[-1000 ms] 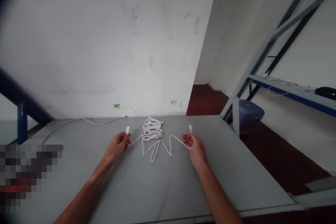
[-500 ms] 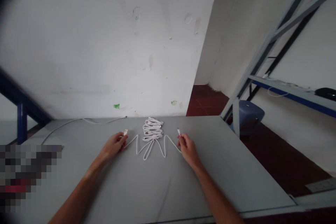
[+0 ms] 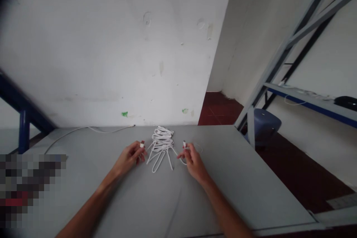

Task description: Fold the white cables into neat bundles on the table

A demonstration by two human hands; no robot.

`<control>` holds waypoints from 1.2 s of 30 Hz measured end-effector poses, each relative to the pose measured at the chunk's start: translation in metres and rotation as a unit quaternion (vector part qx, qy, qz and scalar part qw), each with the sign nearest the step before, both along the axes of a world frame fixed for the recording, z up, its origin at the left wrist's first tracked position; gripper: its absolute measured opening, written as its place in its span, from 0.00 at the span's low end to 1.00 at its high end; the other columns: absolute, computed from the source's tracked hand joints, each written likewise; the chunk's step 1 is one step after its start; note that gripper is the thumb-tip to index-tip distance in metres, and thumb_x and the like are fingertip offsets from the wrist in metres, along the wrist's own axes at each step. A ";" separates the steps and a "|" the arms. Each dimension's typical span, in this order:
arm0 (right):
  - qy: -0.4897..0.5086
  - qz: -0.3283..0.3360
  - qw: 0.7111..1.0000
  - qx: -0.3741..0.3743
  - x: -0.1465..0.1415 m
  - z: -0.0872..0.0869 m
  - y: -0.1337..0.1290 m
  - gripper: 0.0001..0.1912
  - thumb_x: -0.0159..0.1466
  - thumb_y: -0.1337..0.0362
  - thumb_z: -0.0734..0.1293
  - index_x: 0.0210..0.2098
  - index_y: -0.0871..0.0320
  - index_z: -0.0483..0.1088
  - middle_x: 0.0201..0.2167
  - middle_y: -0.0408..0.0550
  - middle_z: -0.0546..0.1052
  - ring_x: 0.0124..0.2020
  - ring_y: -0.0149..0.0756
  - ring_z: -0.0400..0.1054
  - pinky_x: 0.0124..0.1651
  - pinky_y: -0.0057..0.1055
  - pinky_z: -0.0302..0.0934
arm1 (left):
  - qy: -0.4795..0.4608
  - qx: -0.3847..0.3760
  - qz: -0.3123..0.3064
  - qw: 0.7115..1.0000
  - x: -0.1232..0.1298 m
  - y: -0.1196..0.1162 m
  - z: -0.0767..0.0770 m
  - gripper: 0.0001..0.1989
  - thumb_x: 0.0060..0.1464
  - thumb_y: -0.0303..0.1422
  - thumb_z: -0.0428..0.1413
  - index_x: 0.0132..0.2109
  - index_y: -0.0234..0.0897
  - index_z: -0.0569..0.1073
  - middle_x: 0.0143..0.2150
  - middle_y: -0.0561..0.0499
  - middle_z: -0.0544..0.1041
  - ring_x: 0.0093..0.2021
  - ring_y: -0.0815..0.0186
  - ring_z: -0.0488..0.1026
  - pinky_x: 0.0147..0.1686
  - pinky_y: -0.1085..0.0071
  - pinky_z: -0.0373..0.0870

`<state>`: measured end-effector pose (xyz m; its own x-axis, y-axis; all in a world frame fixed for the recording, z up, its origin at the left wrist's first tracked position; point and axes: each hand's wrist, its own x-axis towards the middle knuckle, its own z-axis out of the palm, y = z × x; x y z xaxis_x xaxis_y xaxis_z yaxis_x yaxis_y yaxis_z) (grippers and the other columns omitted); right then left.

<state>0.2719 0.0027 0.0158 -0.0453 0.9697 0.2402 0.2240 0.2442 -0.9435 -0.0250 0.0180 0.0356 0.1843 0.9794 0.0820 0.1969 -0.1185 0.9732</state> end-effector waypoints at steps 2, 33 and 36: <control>-0.031 0.022 0.999 0.023 -0.008 0.003 -0.004 0.10 0.69 0.52 0.61 0.40 0.52 0.65 0.35 0.47 0.84 0.29 0.37 0.70 0.36 0.32 0.62 | -0.014 0.011 -0.016 1.000 0.009 -0.005 0.000 0.21 0.58 0.53 0.57 0.37 0.37 0.72 0.28 0.50 0.79 0.24 0.68 0.73 0.22 0.74 0.68; -0.069 -0.035 0.993 0.093 -0.016 0.004 -0.009 0.14 0.68 0.57 0.64 0.38 0.54 0.81 0.36 0.50 0.85 0.38 0.44 0.79 0.42 0.35 0.69 | -0.007 0.066 -0.013 0.998 0.023 -0.019 0.001 0.15 0.60 0.44 0.59 0.40 0.35 0.78 0.33 0.47 0.82 0.26 0.66 0.73 0.31 0.70 0.71; -0.074 -0.030 0.991 0.105 -0.015 0.003 -0.009 0.14 0.68 0.57 0.63 0.39 0.54 0.81 0.37 0.50 0.85 0.38 0.44 0.79 0.42 0.34 0.70 | 0.000 0.067 -0.015 0.998 0.023 -0.019 0.000 0.16 0.60 0.44 0.58 0.41 0.34 0.78 0.33 0.47 0.82 0.27 0.66 0.74 0.31 0.71 0.71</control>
<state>0.2567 -0.0061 0.0189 -0.0385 0.9012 0.4317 0.3754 0.4134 -0.8295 -0.0024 -0.0006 0.0353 0.2137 0.9535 0.2127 0.1905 -0.2542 0.9482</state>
